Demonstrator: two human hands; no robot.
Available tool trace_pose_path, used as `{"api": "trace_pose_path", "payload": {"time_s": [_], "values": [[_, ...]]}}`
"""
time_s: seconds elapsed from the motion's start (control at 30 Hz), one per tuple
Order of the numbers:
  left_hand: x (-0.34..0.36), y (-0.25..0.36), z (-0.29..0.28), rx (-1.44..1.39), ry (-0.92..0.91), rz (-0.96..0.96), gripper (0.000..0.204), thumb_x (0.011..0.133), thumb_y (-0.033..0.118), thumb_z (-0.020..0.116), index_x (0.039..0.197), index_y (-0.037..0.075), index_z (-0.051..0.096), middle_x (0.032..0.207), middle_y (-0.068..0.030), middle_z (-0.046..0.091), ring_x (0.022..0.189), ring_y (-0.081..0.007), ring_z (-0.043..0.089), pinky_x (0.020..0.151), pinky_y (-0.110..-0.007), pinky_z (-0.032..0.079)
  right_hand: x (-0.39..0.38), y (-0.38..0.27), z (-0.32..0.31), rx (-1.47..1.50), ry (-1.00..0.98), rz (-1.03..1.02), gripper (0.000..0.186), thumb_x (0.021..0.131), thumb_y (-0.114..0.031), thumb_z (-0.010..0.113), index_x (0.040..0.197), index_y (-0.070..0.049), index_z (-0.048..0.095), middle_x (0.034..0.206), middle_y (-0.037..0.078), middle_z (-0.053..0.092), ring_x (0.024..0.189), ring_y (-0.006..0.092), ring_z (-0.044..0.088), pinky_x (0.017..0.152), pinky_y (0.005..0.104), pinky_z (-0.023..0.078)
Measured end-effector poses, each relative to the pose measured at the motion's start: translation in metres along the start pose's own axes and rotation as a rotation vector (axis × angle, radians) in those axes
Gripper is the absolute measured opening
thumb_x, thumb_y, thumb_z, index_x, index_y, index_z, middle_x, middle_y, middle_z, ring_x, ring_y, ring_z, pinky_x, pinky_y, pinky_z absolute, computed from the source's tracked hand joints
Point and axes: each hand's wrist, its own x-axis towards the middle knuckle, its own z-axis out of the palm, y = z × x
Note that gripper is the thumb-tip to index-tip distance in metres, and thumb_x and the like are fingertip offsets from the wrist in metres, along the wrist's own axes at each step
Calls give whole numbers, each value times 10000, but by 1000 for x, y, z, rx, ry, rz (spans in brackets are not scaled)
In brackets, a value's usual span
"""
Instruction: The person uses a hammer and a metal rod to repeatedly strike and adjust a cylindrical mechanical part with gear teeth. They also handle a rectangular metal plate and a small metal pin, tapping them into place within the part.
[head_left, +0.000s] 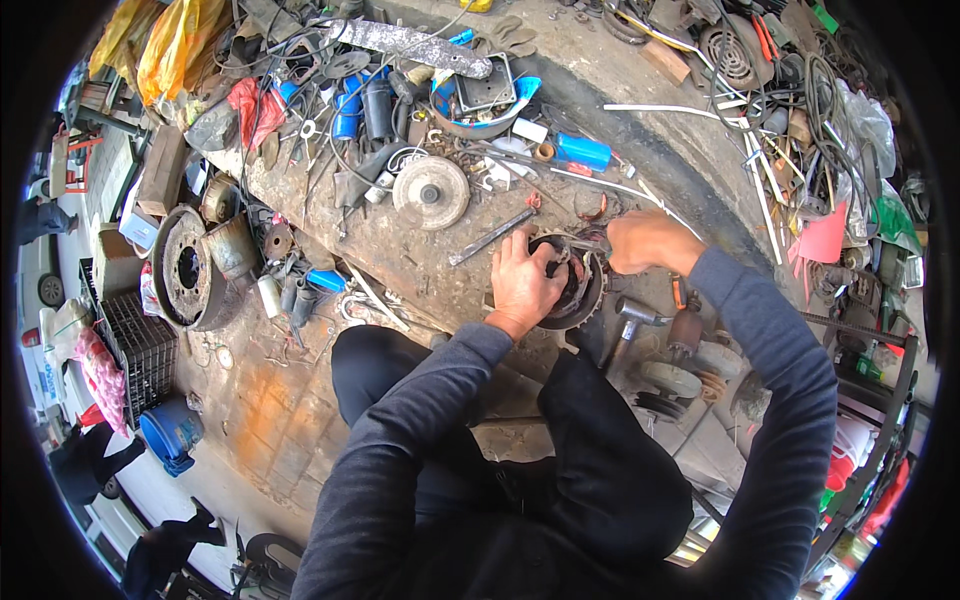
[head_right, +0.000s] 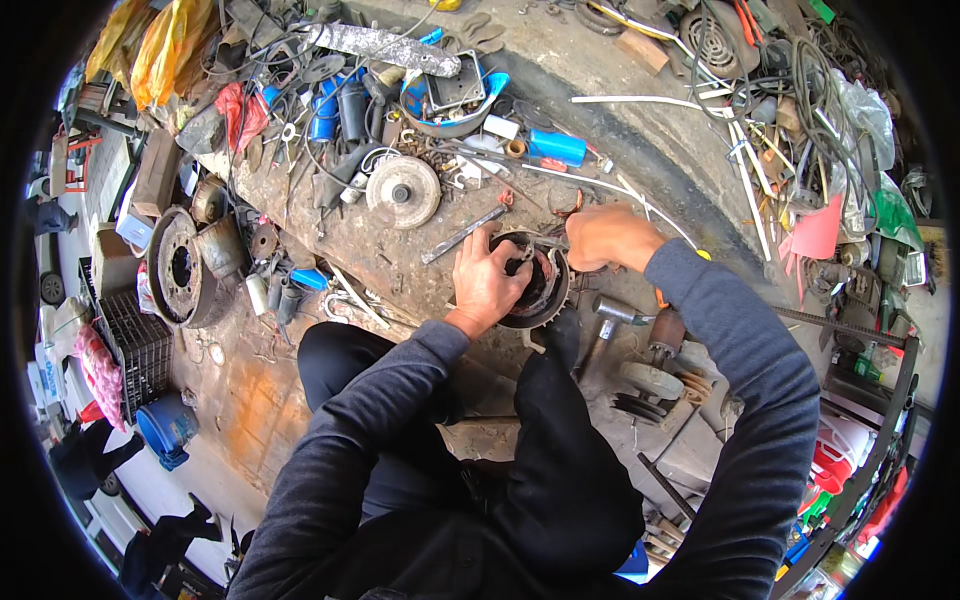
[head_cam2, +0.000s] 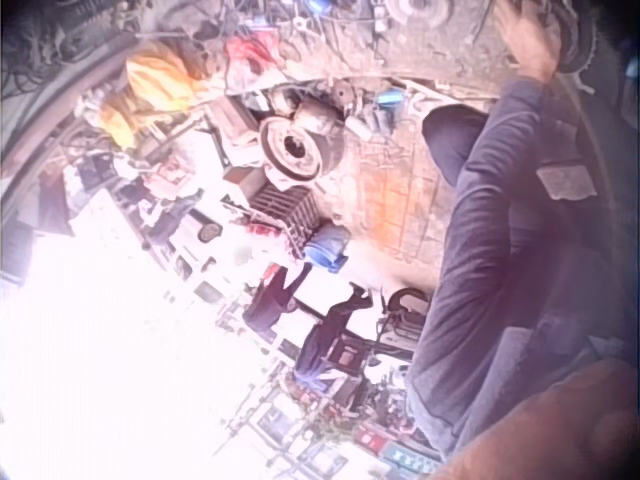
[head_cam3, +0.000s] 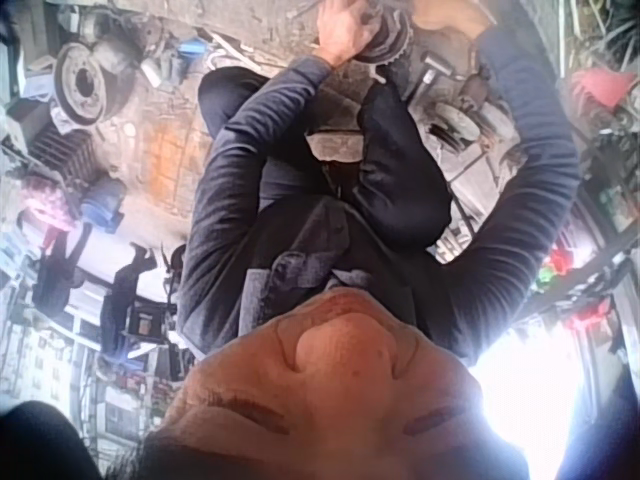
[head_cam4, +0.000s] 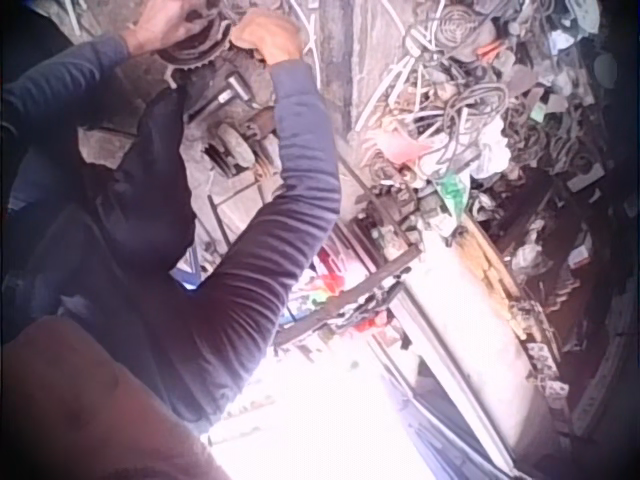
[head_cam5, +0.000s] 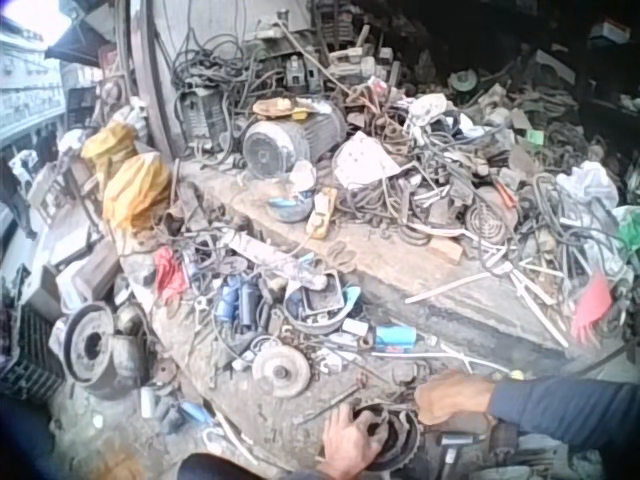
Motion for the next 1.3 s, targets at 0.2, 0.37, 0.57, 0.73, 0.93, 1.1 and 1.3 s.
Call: {"api": "trace_pose_path", "payload": {"time_s": [0.2,0.37,0.57,0.73,0.93,1.1,1.3], "values": [[1,0,-2,7,-20,-4,241,756,256,849,946,129,771,1368,-133,611,1231,-363,587,984,-481,482,11,4,11,-14,-66,48,283,723,-77,626,925,13,803,990,246,776,988,404,763,847,458,597],[1,-1,-2,36,-59,-8,236,752,251,850,943,136,773,1398,-135,592,1270,-367,562,1003,-492,466,13,3,36,-222,192,-102,161,837,-123,687,894,-56,822,940,181,796,936,356,784,801,445,617],[1,0,-3,77,-94,21,244,718,230,854,929,138,770,1421,-144,576,1281,-374,555,996,-491,468,29,15,66,-428,468,-342,159,912,-150,658,870,-92,800,800,109,767,790,311,773,719,420,604],[0,-3,-4,54,-89,31,226,718,212,855,913,155,757,1446,-158,565,1292,-388,553,1004,-499,478,22,34,68,-401,700,-352,148,862,-149,674,907,-9,689,818,150,724,819,324,716,736,451,541],[0,-5,-7,-45,-83,14,311,766,204,843,1063,134,784,1489,-180,551,1334,-420,535,1090,-523,447,-21,24,83,-130,859,-324,146,772,-77,714,882,-10,644,872,149,650,893,309,654,833,429,515],[0,-7,-31,-40,-140,279,321,823,69,773,1140,112,776,1466,-170,576,1404,-443,495,1139,-552,404,-41,-2,123,212,917,-299,245,748,-94,764,935,-24,622,926,133,608,930,323,620,842,449,496],[29,-25,-38,47,-88,59,146,913,158,776,1032,74,789,1247,-148,688,1160,-392,599,1002,-495,482,-45,-3,162,638,878,-137,275,860,-83,747,1107,-11,649,981,164,643,947,396,664,840,509,527]]}}
